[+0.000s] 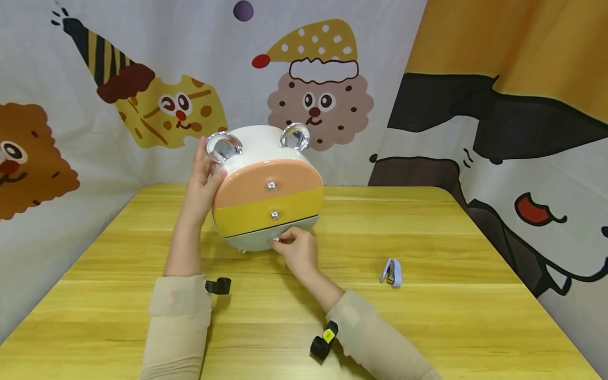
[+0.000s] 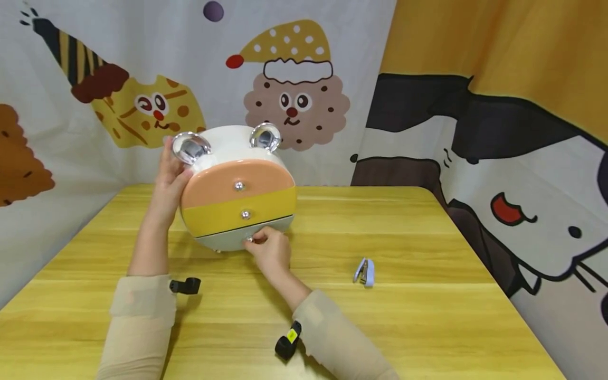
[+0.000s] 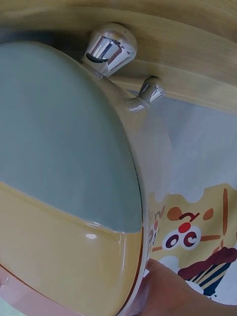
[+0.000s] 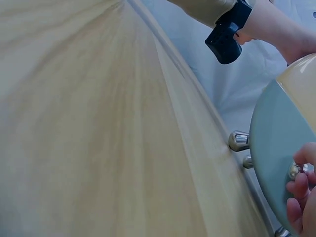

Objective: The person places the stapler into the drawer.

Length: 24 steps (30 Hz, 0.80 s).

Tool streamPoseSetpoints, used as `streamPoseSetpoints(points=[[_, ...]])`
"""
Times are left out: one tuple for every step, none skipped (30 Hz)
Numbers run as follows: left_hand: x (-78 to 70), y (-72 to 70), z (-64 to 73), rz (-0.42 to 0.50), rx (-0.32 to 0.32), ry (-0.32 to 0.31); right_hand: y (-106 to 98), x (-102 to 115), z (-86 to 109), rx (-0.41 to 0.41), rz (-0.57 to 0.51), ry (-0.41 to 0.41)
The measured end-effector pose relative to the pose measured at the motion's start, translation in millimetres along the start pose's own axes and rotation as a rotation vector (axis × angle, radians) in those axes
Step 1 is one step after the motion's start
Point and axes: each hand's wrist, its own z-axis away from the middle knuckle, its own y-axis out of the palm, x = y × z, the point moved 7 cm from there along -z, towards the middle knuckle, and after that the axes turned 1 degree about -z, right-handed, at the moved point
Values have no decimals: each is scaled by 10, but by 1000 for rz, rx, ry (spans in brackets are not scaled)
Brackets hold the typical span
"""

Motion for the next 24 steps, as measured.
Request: streamPoseSetpoints(points=[[0,-3,1,-2,-1,-1,-3,5,7,4,3,0],[0,-6,0,-3,-1,0,-7,9,14,8,6,1],[-1,-9,-1,-3,-2,1,-14,10,22,11,9,4],[-3,-9,-1,-3,-2,3,-22,10,32,15,9,7],[-5,-7,-2,-1,0,5,-32,12,43,20,6,9],[-7,-6,-5,2,0,9,-43,11,54,26,4,14],[-9,-4,-7,4,0,11,-55,14,67,32,-2,16],[-12,-2,-9,8,1,15,-68,15,81,37,-5,19],[-15,1,-11,9,1,18,-82,17,94,43,-8,23],[-17,2,-12,11,2,19,-94,20,109,49,-12,25],[-17,4,-14,13,2,20,-106,24,123,56,-16,26],[-19,3,-12,13,2,22,-117,27,138,63,-18,27],[-20,4,-12,15,4,21,-127,32,153,70,-21,26],[-19,4,-12,15,5,22,-136,32,167,76,-23,28],[-17,3,-10,13,5,19,-144,33,182,83,-24,29],[-14,1,-8,13,6,16,-151,34,197,90,-25,27],[-11,0,-6,14,7,13,-158,37,211,96,-25,25],[-9,0,-3,15,8,11,-165,42,225,101,-24,21],[-6,-2,-2,16,9,9,-171,46,238,105,-22,19],[-4,-4,1,14,8,6,-179,51,250,107,-17,13],[-2,-5,4,14,8,4,-187,56,262,108,-10,9],[-2,-7,5,17,8,4,-196,63,273,110,-5,4],[-4,-7,7,18,8,5,-202,66,281,111,-4,-3],[-3,-9,8,19,7,5,-211,70,289,111,-2,-6]])
